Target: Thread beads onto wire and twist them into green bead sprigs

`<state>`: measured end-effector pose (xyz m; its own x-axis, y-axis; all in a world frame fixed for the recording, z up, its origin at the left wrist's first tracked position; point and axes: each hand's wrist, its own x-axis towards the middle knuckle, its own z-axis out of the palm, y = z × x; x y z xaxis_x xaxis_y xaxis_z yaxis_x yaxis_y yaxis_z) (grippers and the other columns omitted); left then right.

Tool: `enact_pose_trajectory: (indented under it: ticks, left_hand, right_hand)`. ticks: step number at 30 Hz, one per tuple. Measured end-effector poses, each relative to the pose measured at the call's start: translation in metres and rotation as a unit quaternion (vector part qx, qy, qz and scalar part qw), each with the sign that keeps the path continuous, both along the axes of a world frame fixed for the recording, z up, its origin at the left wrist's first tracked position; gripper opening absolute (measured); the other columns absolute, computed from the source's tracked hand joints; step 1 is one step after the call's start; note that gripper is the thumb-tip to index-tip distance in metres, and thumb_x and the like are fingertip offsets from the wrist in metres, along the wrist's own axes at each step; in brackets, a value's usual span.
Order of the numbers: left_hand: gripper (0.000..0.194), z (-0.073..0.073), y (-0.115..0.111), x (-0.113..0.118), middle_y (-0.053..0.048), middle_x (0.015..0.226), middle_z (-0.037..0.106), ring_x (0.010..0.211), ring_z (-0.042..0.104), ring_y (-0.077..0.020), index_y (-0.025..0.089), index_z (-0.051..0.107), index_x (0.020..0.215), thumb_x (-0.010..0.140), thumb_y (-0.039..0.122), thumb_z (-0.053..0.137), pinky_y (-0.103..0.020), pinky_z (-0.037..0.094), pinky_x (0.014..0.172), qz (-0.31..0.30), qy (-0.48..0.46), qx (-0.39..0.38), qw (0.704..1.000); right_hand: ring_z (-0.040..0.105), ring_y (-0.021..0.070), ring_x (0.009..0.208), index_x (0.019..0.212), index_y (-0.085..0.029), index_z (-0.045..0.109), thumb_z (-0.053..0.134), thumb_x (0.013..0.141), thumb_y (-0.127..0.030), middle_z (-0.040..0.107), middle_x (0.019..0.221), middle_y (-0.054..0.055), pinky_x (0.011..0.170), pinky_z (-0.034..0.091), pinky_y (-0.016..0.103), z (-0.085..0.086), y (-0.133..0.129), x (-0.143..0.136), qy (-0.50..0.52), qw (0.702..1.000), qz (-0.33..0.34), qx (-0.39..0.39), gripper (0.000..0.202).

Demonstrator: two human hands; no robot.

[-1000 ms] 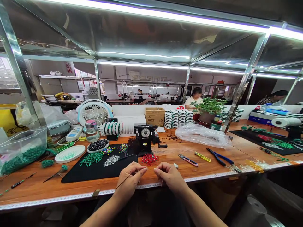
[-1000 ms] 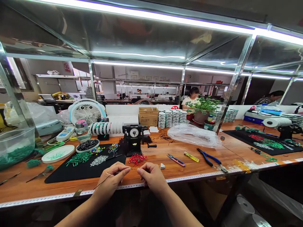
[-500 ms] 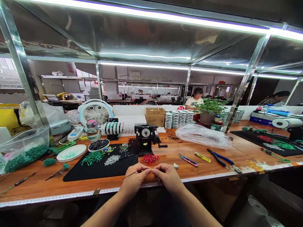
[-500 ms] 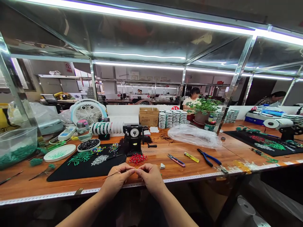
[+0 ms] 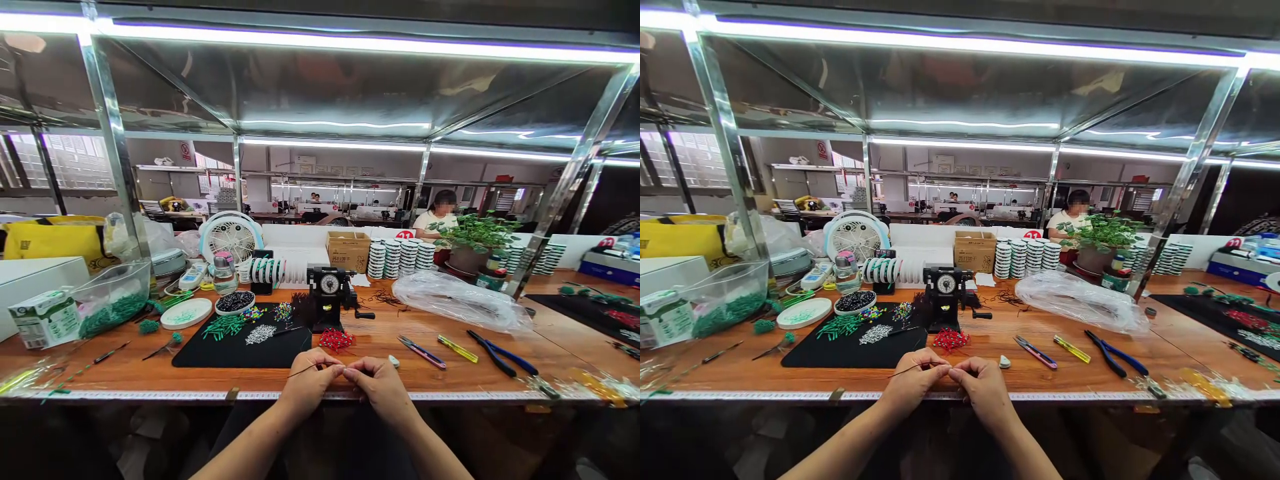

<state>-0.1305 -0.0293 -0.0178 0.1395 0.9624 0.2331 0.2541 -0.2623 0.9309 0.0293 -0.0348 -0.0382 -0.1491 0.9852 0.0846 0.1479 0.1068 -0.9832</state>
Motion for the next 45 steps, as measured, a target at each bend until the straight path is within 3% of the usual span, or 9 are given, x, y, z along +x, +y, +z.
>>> enact_pose_trajectory:
  ticks: [4, 6, 9, 16, 22, 33, 39, 43, 45]
  left_hand:
    - [0.019, -0.002, 0.003, -0.002, -0.003, 0.061, 0.063, 0.058, 0.051, -0.0152, 0.017, 0.072, 0.063, 0.065, 0.037, 0.071, -0.026, 0.037, 0.056, 0.004, -0.062, -0.025, 0.998]
    - [0.030, -0.003, 0.003, -0.007, -0.001, 0.055, 0.056, 0.044, 0.039, -0.0095, 0.014, 0.070, 0.067, 0.067, 0.045, 0.069, -0.023, 0.028, 0.044, 0.021, -0.114, -0.052, 0.992]
    - [0.041, -0.001, -0.004, -0.019, 0.000, 0.060, 0.054, 0.040, 0.027, -0.0046, 0.011, 0.069, 0.078, 0.070, 0.051, 0.065, -0.021, 0.015, 0.039, 0.049, -0.188, -0.083, 0.977]
    - [0.038, 0.001, -0.028, -0.041, -0.004, 0.074, 0.059, 0.044, 0.036, -0.0036, 0.012, 0.070, 0.084, 0.066, 0.045, 0.074, -0.018, 0.021, 0.038, 0.083, -0.280, -0.113, 0.950]
    - [0.035, -0.001, -0.030, -0.042, -0.003, 0.072, 0.059, 0.048, 0.040, -0.0040, 0.012, 0.070, 0.083, 0.066, 0.042, 0.076, -0.016, 0.026, 0.041, 0.083, -0.326, -0.133, 0.932]
    - [0.033, -0.001, -0.030, -0.043, -0.002, 0.068, 0.056, 0.049, 0.038, -0.0045, 0.012, 0.070, 0.078, 0.063, 0.041, 0.078, -0.017, 0.026, 0.043, 0.076, -0.355, -0.133, 0.922]
    - [0.033, -0.001, -0.030, -0.043, -0.002, 0.068, 0.056, 0.048, 0.038, -0.0047, 0.012, 0.069, 0.077, 0.064, 0.042, 0.076, -0.017, 0.026, 0.043, 0.074, -0.346, -0.123, 0.927]
    - [0.035, 0.000, -0.030, -0.041, -0.001, 0.066, 0.054, 0.047, 0.037, -0.0044, 0.012, 0.069, 0.076, 0.066, 0.045, 0.075, -0.017, 0.024, 0.041, 0.075, -0.318, -0.114, 0.938]
    - [0.037, 0.001, -0.031, -0.033, 0.001, 0.059, 0.050, 0.043, 0.034, -0.0045, 0.012, 0.068, 0.074, 0.066, 0.047, 0.073, -0.018, 0.021, 0.039, 0.062, -0.286, -0.110, 0.950]
  right_hand:
    - [0.041, 0.0104, 0.049, 0.068, -0.013, 0.062, 0.063, 0.072, -0.043, 0.050, 0.056, -0.001, 0.046, 0.034, 0.022, -0.001, -0.002, 0.003, -0.022, 0.999, 0.002, 0.023, 0.030]
    - [0.042, 0.0109, 0.051, 0.067, -0.014, 0.062, 0.063, 0.073, -0.040, 0.052, 0.057, 0.000, 0.048, 0.033, 0.023, -0.002, -0.002, 0.006, -0.045, 0.998, 0.000, 0.043, 0.027]
    - [0.044, 0.0128, 0.057, 0.066, -0.014, 0.062, 0.062, 0.075, -0.039, 0.055, 0.060, 0.002, 0.052, 0.032, 0.025, -0.001, -0.004, 0.009, -0.071, 0.995, 0.001, 0.065, 0.027]
    - [0.049, 0.0163, 0.065, 0.067, -0.015, 0.064, 0.060, 0.077, -0.038, 0.059, 0.066, 0.003, 0.061, 0.035, 0.027, 0.004, -0.009, 0.010, -0.113, 0.989, 0.026, 0.087, 0.025]
    - [0.050, 0.0165, 0.066, 0.068, -0.015, 0.064, 0.060, 0.078, -0.037, 0.060, 0.067, 0.003, 0.063, 0.036, 0.027, 0.000, -0.008, 0.010, -0.130, 0.987, 0.021, 0.092, 0.025]
    - [0.043, 0.0129, 0.055, 0.067, -0.016, 0.059, 0.058, 0.079, -0.042, 0.052, 0.060, 0.001, 0.052, 0.032, 0.026, -0.005, -0.006, 0.016, -0.108, 0.991, 0.027, 0.076, 0.029]
    - [0.046, 0.0144, 0.057, 0.067, -0.016, 0.060, 0.058, 0.079, -0.047, 0.053, 0.061, 0.002, 0.052, 0.035, 0.026, -0.007, -0.005, 0.018, -0.106, 0.991, 0.040, 0.076, 0.033]
    - [0.051, 0.0182, 0.069, 0.082, -0.017, 0.070, 0.062, 0.075, -0.054, 0.054, 0.079, 0.006, 0.059, 0.040, 0.028, 0.005, -0.010, 0.014, -0.087, 0.987, -0.037, 0.132, 0.038]
    - [0.049, 0.0185, 0.069, 0.083, -0.019, 0.073, 0.063, 0.074, -0.054, 0.052, 0.076, 0.005, 0.062, 0.039, 0.029, 0.018, -0.014, 0.007, -0.110, 0.978, -0.065, 0.165, 0.037]
